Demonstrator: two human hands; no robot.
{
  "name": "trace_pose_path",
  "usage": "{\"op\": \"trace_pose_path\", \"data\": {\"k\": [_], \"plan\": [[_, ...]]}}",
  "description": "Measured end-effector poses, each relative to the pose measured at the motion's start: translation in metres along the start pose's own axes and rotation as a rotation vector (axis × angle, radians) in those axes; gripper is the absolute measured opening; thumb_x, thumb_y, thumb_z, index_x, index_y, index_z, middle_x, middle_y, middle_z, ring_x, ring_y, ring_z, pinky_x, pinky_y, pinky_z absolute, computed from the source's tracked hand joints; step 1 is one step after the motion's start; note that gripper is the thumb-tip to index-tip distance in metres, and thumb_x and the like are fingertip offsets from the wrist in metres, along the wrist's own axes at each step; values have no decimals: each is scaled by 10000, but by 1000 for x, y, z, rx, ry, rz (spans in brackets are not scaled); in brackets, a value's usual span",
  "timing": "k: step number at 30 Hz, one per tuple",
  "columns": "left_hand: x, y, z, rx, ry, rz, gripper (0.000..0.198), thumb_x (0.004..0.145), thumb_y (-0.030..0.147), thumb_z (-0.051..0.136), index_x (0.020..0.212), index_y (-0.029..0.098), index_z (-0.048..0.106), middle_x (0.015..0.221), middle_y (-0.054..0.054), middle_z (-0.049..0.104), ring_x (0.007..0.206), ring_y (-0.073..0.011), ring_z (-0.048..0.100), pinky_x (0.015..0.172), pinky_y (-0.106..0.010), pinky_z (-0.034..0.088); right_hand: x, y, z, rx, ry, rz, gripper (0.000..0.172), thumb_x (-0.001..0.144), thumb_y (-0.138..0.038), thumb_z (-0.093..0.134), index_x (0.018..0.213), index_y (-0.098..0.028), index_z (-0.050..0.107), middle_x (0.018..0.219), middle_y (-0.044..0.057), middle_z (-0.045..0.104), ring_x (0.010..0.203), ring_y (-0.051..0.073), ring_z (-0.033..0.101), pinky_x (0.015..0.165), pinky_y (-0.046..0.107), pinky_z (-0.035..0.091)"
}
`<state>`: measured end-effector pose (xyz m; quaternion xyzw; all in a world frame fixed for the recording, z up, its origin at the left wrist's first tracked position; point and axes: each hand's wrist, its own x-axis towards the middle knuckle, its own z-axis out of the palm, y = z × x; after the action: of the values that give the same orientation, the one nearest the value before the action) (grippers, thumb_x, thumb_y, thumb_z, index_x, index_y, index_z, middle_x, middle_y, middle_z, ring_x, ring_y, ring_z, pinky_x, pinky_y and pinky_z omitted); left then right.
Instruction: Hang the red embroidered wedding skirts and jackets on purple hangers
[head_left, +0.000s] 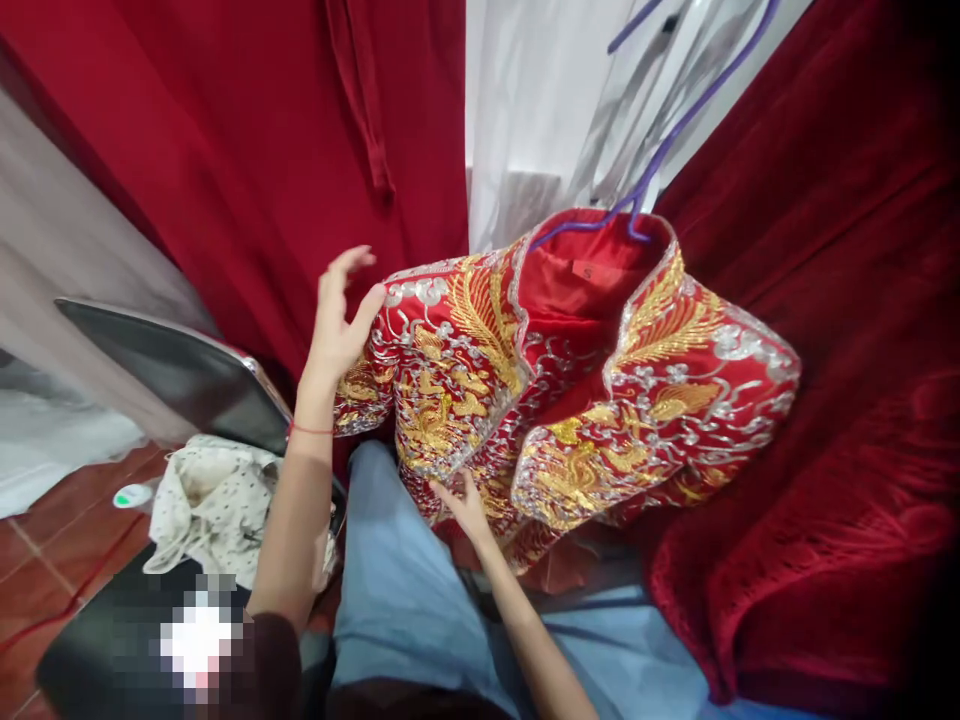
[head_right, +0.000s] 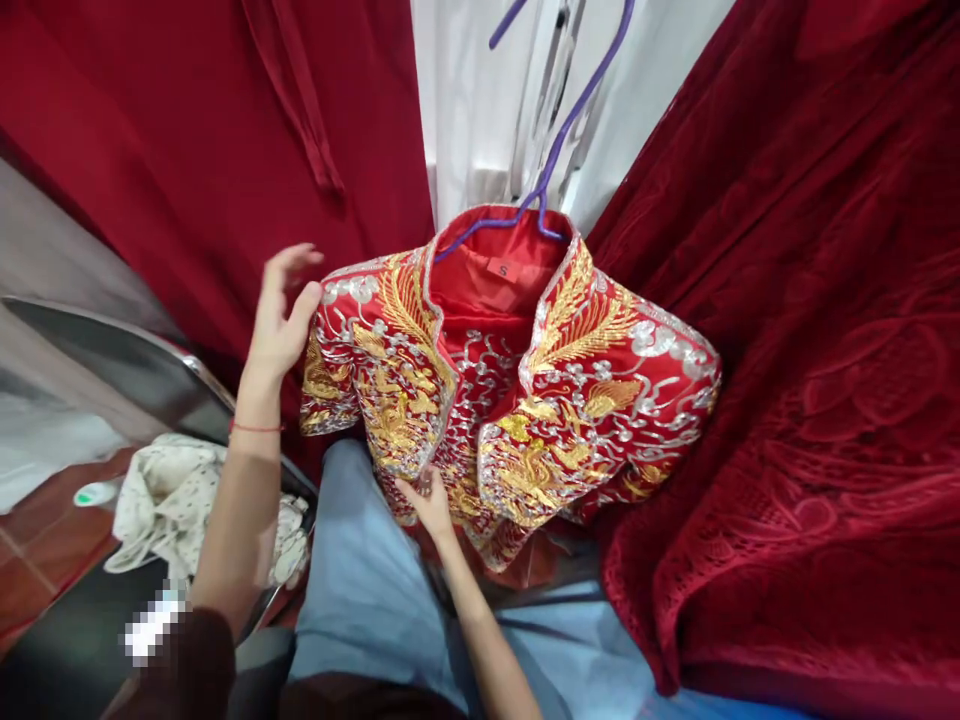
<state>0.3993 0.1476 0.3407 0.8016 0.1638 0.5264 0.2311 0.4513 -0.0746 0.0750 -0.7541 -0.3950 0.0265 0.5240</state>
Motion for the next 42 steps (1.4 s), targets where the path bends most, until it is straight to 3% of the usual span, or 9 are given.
{"op": "trace_pose_path", "data": {"k": [3,9,15,19,24,26,32,38,42], "plan": [[5,-8,13,-121,-171,-81,397,939,559,455,1039,211,618,1007,-67,670,964,-184,619,857,-310,504,0,-10,11,79,-97,53,179,944,-358,459,879,-243,579,879,15,711,830,181,685,783,312,561],[17,6,20,-128,74,-114,348,918,531,520,848,205,618,810,-12,624,791,-145,583,750,-250,474,-48,-35,-63,127,-240,51,271,896,-365,453,673,-255,561,686,-13,651,682,202,629,684,332,545],[34,23,30,-75,78,-103,362,948,514,487,835,204,635,807,-16,631,819,-163,600,806,-278,473,-48,16,-121,36,-32,215,371,848,-409,380,521,-235,366,514,3,479,514,167,472,542,293,420],[-16,37,34,95,216,-63,370,1013,426,344,975,200,635,1024,-73,668,1027,-197,602,997,-363,428,-24,57,-96,-48,56,331,377,845,-492,333,562,-251,395,516,9,481,521,167,443,531,291,384],[-129,44,61,366,600,-105,192,918,374,529,1003,203,552,1101,-138,605,1105,-254,570,974,-451,446,-18,73,-75,-89,22,373,429,883,-522,313,680,-219,539,569,39,555,552,176,493,566,283,406],[-173,48,85,271,502,-18,88,895,308,534,872,223,526,872,-83,613,879,-221,615,842,-406,495,-23,74,-74,-105,-27,380,440,900,-501,327,762,-190,606,593,63,591,562,192,535,571,286,418],[-230,89,148,90,-569,-208,237,929,367,469,819,232,630,791,-54,709,741,-167,660,740,-284,473,-40,65,-75,-52,-314,319,330,872,-356,465,1032,-145,662,828,113,713,760,225,661,690,288,495],[-264,79,165,313,-815,-581,483,861,623,541,848,159,675,833,-146,731,874,-306,708,775,-362,479,-43,60,-93,-76,-622,273,244,816,-201,512,984,-133,676,922,114,728,829,219,660,773,323,519],[-312,51,186,-107,-746,-692,554,789,553,665,1153,135,643,1176,-180,695,1094,-302,656,930,-376,483,-18,30,-144,-81,-819,206,63,748,-232,685,747,-170,671,703,39,679,677,182,624,689,287,505]]}}
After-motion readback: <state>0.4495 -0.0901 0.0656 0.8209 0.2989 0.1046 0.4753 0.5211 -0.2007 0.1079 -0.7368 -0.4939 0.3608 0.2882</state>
